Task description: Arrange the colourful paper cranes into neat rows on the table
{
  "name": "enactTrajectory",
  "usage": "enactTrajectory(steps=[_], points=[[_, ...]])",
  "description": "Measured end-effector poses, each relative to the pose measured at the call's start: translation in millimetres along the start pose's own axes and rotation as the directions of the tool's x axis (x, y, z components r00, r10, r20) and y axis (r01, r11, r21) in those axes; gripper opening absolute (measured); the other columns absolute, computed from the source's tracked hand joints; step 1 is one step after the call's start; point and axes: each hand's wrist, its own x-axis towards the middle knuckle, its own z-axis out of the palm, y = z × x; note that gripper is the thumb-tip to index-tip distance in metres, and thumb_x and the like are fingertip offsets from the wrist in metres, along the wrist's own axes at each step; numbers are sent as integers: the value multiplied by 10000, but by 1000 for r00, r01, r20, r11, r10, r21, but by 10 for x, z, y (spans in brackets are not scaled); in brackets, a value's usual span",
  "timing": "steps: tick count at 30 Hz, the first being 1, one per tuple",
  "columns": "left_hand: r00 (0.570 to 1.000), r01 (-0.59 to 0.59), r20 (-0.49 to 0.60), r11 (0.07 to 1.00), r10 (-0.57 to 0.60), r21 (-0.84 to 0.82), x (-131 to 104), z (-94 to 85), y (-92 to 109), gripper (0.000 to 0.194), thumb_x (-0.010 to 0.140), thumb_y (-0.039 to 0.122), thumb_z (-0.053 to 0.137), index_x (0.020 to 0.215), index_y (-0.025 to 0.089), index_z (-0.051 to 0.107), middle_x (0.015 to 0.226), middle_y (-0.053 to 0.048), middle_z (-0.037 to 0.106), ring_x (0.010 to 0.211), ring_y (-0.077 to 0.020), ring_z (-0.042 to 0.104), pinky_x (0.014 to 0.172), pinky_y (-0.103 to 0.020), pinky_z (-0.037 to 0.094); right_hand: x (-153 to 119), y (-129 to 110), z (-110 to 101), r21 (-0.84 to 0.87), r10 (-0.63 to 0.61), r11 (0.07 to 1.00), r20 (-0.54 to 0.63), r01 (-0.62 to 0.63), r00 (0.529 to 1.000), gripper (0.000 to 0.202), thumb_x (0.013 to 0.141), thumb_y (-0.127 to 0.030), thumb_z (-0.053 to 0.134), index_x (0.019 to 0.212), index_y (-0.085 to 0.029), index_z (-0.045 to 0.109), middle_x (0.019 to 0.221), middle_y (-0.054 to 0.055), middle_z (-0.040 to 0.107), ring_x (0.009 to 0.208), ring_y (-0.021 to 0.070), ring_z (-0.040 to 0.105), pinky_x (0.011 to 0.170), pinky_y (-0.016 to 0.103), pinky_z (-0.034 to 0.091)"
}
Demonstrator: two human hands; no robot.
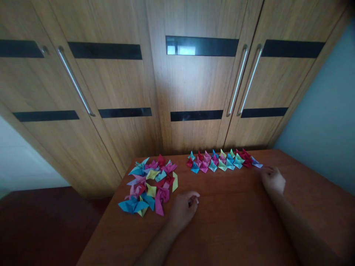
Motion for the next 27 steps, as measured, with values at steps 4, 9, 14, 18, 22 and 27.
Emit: enactTrajectory(steps=[4, 9, 14, 18, 22, 27], points=[[1000, -3, -6, 1000, 3, 24, -3, -15, 9, 263, 781, 133, 459, 925, 206, 667, 792, 3, 691, 705, -128, 612, 672, -219, 452, -399, -307, 28, 220, -158, 966, 70, 139, 985, 401, 748, -445, 465, 963, -168, 661, 864, 118, 698, 817, 270, 644, 687, 317, 459], [1000, -1, -13, 1000, 1, 28, -6, -28, -2, 251, 784, 139, 468, 924, 202, 666, 832, -8, 696, 732, -135, 614, 690, -229, 463, -922, -747, 90, 456, -333, 871, 276, 182, 902, 400, 774, -506, 462, 913, -176, 642, 670, 41, 674, 627, 203, 633, 572, 261, 441], [999, -37, -39, 999, 37, 4, -22, -19, -8, 233, 795, 153, 462, 900, 190, 667, 828, -19, 688, 716, -134, 612, 679, -228, 466, -1277, -892, 162, 454, -480, 836, 331, 308, 813, 350, 794, -501, 440, 820, -211, 636, 557, 8, 628, 575, 196, 615, 565, 266, 433], [995, -71, -68, 995, 76, 65, -51, -45, 22, 235, 814, 170, 449, 899, 193, 667, 825, -25, 670, 708, -135, 604, 673, -231, 463, -1347, -859, 191, 419, -532, 822, 324, 385, 782, 318, 800, -476, 439, 813, -224, 633, 597, 10, 641, 582, 192, 612, 582, 266, 434], [991, -38, -115, 969, 67, 242, -117, -252, 89, 248, 843, 187, 440, 988, 202, 641, 907, -43, 650, 765, -149, 603, 720, -248, 462, -1344, -830, 210, 406, -552, 815, 326, 414, 768, 304, 807, -452, 438, 839, -225, 637, 596, 0, 631, 573, 181, 606, 582, 255, 429], [976, 154, -215, 808, -35, 568, -290, -662, 123, 263, 877, 287, 453, 1091, 228, 595, 1119, -76, 597, 957, -210, 586, 799, -298, 447, -1343, -822, 224, 422, -578, 794, 303, 437, 757, 296, 807, -427, 435, 839, -218, 643, 593, -3, 623, 566, 173, 593, 572, 247, 418]])
